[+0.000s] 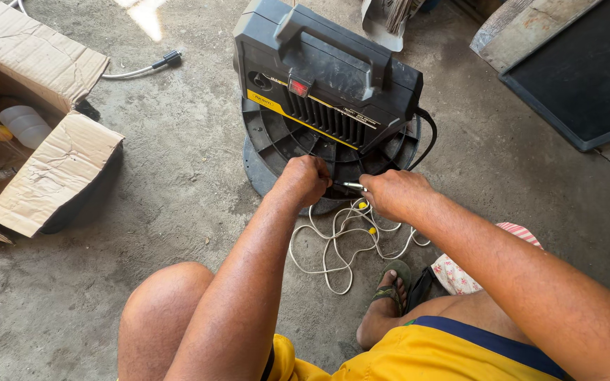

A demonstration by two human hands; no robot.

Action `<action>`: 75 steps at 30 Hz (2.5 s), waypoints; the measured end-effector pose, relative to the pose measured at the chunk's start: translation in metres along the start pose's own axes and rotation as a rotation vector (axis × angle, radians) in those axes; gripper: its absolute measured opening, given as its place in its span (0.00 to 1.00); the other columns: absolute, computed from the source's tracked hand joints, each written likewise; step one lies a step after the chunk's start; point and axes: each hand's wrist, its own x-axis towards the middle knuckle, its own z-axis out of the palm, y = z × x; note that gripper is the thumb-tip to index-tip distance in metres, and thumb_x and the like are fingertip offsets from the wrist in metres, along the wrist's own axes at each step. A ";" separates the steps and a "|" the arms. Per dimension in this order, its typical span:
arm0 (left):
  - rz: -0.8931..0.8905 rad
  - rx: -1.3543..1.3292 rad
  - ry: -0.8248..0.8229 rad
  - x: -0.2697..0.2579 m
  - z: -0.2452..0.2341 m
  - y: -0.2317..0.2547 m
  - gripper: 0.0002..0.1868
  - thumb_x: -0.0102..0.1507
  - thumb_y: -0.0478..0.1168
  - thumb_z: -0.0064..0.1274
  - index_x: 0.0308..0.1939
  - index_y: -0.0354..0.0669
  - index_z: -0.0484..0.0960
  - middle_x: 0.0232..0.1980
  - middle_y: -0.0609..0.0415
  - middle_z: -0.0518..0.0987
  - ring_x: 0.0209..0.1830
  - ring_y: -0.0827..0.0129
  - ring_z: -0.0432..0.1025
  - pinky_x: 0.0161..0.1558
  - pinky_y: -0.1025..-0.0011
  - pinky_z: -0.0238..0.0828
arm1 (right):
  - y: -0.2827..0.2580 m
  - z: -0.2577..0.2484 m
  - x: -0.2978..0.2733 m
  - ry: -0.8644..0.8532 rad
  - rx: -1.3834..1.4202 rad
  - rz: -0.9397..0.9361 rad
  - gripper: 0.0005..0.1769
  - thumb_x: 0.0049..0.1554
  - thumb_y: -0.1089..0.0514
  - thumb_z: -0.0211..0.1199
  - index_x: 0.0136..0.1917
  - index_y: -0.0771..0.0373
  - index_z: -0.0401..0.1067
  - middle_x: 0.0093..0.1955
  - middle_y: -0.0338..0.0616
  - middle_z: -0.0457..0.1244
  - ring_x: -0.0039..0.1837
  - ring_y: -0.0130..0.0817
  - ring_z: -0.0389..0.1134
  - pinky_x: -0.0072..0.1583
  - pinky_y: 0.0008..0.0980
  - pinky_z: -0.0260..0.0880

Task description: The person sits on the floor and uses a utility knife to strip the outer insulation from a black power cable. They then use a screwdriver to adjust the internal terminals of the cable's plug head.

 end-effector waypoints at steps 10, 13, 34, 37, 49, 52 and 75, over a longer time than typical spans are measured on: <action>-0.019 -0.106 0.109 -0.001 -0.011 0.003 0.13 0.60 0.46 0.60 0.47 0.51 0.89 0.43 0.45 0.85 0.45 0.53 0.80 0.51 0.61 0.76 | 0.016 0.002 0.011 0.118 0.040 -0.073 0.14 0.65 0.46 0.53 0.57 0.55 0.70 0.46 0.50 0.71 0.52 0.52 0.74 0.53 0.53 0.75; -0.056 -0.029 0.006 0.001 -0.016 0.006 0.15 0.64 0.51 0.57 0.48 0.50 0.89 0.44 0.44 0.85 0.46 0.52 0.80 0.53 0.60 0.75 | 0.017 -0.002 0.011 0.082 0.056 -0.063 0.15 0.65 0.45 0.53 0.58 0.54 0.70 0.47 0.48 0.71 0.52 0.51 0.74 0.53 0.53 0.75; -0.041 0.095 0.043 0.012 -0.001 -0.013 0.15 0.63 0.51 0.57 0.43 0.47 0.90 0.44 0.44 0.84 0.47 0.49 0.79 0.52 0.57 0.76 | -0.003 -0.020 0.026 -0.099 0.011 -0.015 0.19 0.66 0.45 0.51 0.65 0.53 0.69 0.57 0.51 0.69 0.60 0.50 0.72 0.61 0.52 0.73; -0.045 0.136 0.033 0.011 0.002 -0.014 0.15 0.63 0.51 0.56 0.44 0.47 0.89 0.44 0.44 0.84 0.47 0.49 0.79 0.52 0.58 0.76 | -0.004 -0.015 0.024 -0.096 0.030 -0.021 0.19 0.67 0.45 0.50 0.65 0.53 0.69 0.57 0.50 0.69 0.61 0.50 0.72 0.61 0.52 0.73; -0.093 0.084 0.030 0.000 -0.002 -0.005 0.13 0.65 0.49 0.55 0.44 0.49 0.89 0.44 0.46 0.85 0.45 0.54 0.80 0.51 0.60 0.77 | 0.001 0.000 0.027 -0.065 0.045 -0.054 0.17 0.67 0.47 0.51 0.64 0.54 0.68 0.52 0.50 0.70 0.58 0.48 0.73 0.59 0.51 0.75; -0.108 0.091 0.020 0.000 -0.002 -0.004 0.13 0.66 0.49 0.55 0.45 0.49 0.89 0.44 0.46 0.85 0.45 0.54 0.80 0.51 0.59 0.77 | 0.000 0.006 0.027 -0.043 0.054 -0.057 0.17 0.66 0.47 0.51 0.64 0.55 0.68 0.52 0.49 0.70 0.57 0.47 0.73 0.59 0.51 0.75; -0.049 -0.104 0.126 -0.006 -0.014 0.002 0.15 0.61 0.49 0.59 0.44 0.44 0.89 0.43 0.43 0.85 0.45 0.52 0.81 0.50 0.60 0.76 | 0.020 0.035 0.018 0.261 0.285 -0.076 0.14 0.63 0.45 0.55 0.55 0.56 0.70 0.48 0.49 0.70 0.52 0.54 0.73 0.52 0.54 0.73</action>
